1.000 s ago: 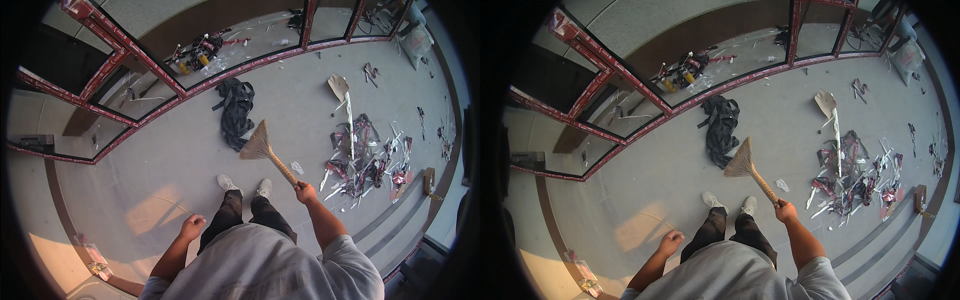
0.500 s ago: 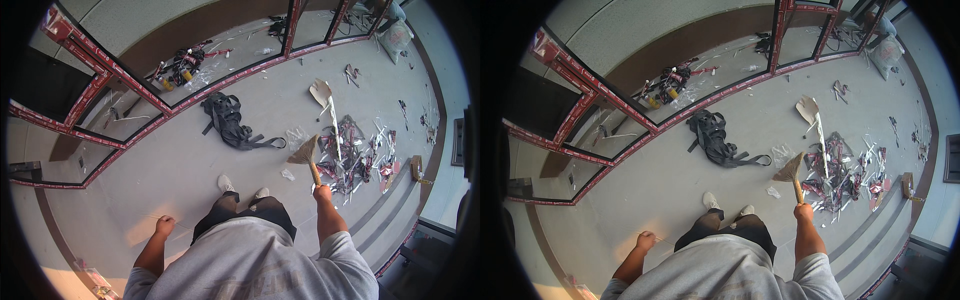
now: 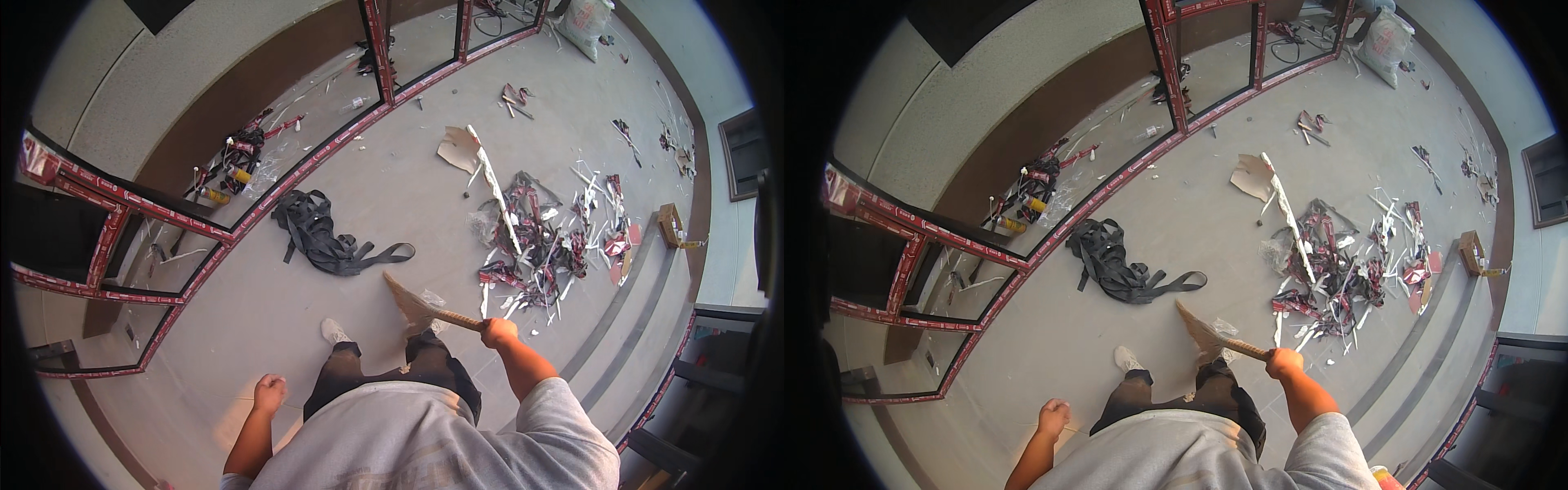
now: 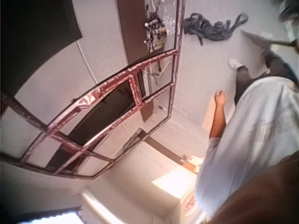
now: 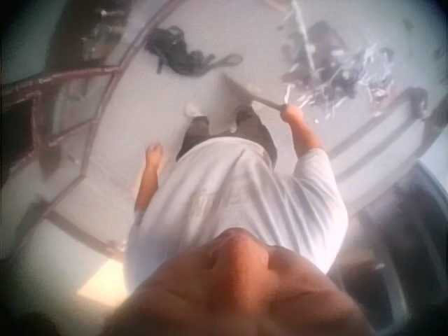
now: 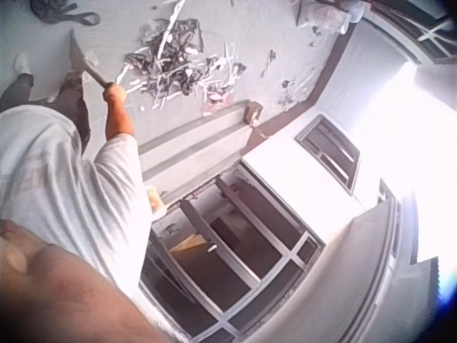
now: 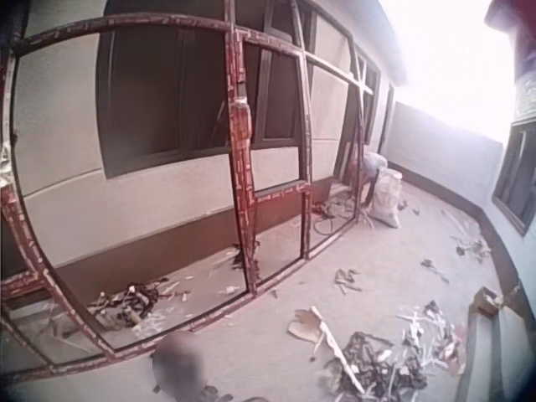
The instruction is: The person sweeps debris on a tiled floor using a broom, gathering scraps of paper, plastic, and packaging into a central pile. Another person is visible in the background handling a large white bag. The camera wearer moves around the room, sweeping different areas and consolidating the debris.
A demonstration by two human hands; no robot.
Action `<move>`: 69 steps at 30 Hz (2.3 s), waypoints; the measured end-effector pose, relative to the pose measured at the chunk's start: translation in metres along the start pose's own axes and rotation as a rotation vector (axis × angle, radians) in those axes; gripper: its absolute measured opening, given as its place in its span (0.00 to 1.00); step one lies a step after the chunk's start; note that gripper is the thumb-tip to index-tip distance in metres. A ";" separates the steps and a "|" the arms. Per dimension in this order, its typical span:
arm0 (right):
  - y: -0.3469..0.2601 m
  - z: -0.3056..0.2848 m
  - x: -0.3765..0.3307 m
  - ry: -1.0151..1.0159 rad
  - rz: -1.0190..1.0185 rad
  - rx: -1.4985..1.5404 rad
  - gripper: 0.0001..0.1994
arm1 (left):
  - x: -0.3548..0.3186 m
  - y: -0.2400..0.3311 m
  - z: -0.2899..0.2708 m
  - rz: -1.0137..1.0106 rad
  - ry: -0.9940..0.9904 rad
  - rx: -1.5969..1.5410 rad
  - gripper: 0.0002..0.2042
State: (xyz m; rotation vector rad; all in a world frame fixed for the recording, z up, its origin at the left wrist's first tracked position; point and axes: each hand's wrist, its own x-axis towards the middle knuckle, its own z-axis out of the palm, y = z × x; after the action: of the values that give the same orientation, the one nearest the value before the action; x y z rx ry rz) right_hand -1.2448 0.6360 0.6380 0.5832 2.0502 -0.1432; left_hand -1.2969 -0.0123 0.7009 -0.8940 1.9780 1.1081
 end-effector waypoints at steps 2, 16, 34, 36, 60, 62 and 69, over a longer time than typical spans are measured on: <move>0.044 -0.016 0.021 -0.013 0.063 0.000 0.16 | -0.015 -0.009 0.027 -0.010 -0.006 0.047 0.13; 0.349 -0.125 0.116 0.600 0.484 0.270 0.14 | -0.051 0.163 0.200 0.213 -0.123 0.416 0.13; 0.107 -0.185 0.126 0.346 0.089 0.866 0.24 | 0.205 0.406 0.321 0.359 -0.280 0.806 0.13; 0.091 -0.221 0.151 -0.050 0.086 1.073 0.23 | 0.143 0.533 0.366 0.217 -0.290 0.604 0.14; 0.409 -0.454 0.400 0.629 0.586 1.388 0.14 | 0.156 0.586 0.352 -0.070 -0.196 0.606 0.09; 0.410 -0.460 0.363 0.578 0.489 1.754 0.17 | 0.149 0.634 0.396 0.092 -0.249 0.555 0.09; 0.339 -0.376 0.222 -0.100 0.190 2.081 0.21 | 0.107 0.801 0.526 0.468 -0.452 0.471 0.13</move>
State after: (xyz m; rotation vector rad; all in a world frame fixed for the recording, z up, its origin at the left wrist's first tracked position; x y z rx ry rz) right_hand -1.4762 1.1346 0.6957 1.7952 0.9960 -2.1765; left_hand -1.8869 0.7489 0.7349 0.0731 1.9667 0.9145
